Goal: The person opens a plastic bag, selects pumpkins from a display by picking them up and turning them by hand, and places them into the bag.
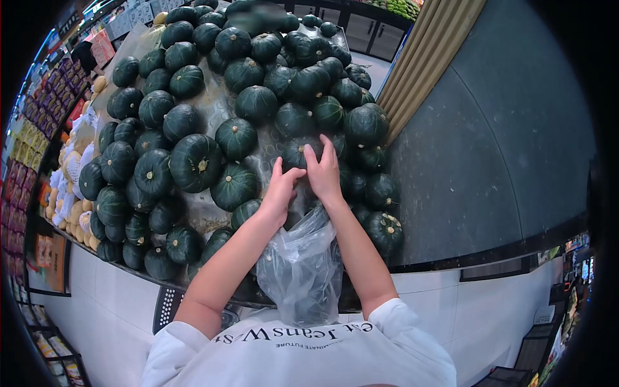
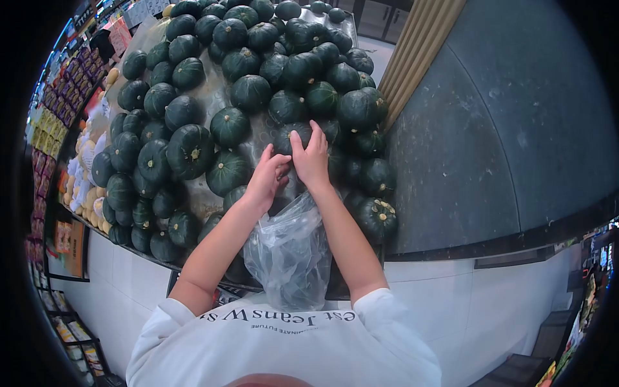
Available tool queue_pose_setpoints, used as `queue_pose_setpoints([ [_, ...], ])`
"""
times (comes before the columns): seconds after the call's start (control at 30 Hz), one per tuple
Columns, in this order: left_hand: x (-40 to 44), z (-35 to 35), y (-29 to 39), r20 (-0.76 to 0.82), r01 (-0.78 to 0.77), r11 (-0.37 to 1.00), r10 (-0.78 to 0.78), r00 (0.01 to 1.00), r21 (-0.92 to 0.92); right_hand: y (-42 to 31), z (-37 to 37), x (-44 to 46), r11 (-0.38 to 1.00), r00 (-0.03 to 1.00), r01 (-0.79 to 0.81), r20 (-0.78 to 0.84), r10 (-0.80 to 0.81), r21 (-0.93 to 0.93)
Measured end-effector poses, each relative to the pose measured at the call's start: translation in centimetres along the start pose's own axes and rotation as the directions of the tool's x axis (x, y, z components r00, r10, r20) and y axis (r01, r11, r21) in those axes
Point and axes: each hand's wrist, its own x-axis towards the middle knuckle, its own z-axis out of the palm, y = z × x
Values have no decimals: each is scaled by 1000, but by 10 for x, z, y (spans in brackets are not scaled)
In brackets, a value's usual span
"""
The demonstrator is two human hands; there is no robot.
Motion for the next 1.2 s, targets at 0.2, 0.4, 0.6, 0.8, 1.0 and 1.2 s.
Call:
queue_pose_setpoints([
  [0.2, -2, 1, 6, -74, -21, 968, 3, 997, -250, 2, -5, -6, 970, 999, 16, -37, -7, 244],
  [0.4, -11, 1, 16, 152, 56, 939, -4, 988, -340, -12, -18, -18, 909, 928, 370, -113, -354, 190],
  [0.6, -13, 0, 17, 163, 21, 888, 62, 985, -460, -21, -16, -22, 664, 692, 714, -76, -718, 223],
  [0.8, -25, -8, 25, 246, 93, 765, 87, 965, -637, -17, -11, -25, 619, 640, 761, -69, -765, 195],
  [1.0, -25, -9, 23, 269, 118, 709, 105, 957, -695, -14, -6, -21, 636, 669, 714, -16, -743, 294],
  [1.2, -21, -9, 20, 231, 64, 717, 138, 963, -695, -16, -9, -23, 620, 647, 737, -15, -763, 269],
])
